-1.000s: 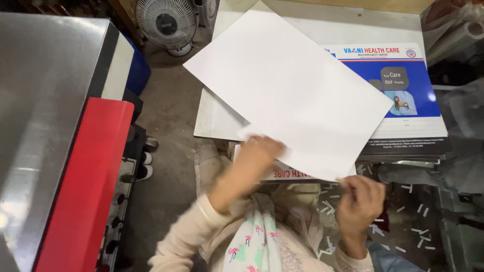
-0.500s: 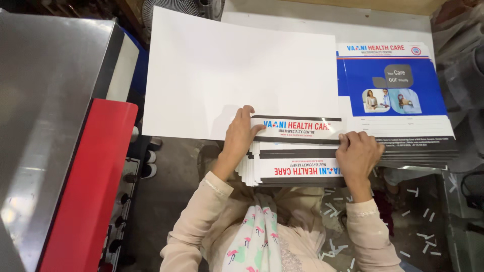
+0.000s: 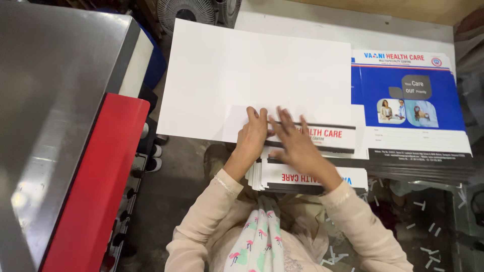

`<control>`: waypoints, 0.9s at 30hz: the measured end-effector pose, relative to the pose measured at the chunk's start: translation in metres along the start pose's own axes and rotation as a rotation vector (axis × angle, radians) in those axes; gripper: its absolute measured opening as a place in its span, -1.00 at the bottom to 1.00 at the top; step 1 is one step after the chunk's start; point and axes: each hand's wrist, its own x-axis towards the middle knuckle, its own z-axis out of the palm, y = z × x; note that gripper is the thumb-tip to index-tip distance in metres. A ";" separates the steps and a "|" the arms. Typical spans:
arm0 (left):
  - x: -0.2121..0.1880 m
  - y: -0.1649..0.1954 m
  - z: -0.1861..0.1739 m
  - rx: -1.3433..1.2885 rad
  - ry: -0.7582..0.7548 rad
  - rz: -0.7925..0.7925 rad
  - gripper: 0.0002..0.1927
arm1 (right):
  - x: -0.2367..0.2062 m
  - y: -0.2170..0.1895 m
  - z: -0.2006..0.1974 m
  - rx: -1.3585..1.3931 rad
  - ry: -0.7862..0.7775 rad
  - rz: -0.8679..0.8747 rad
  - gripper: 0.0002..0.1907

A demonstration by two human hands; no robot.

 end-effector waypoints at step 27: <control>-0.042 -0.059 -0.008 0.342 0.023 0.015 -0.21 | -0.034 0.095 -0.004 -0.341 0.016 0.047 -0.29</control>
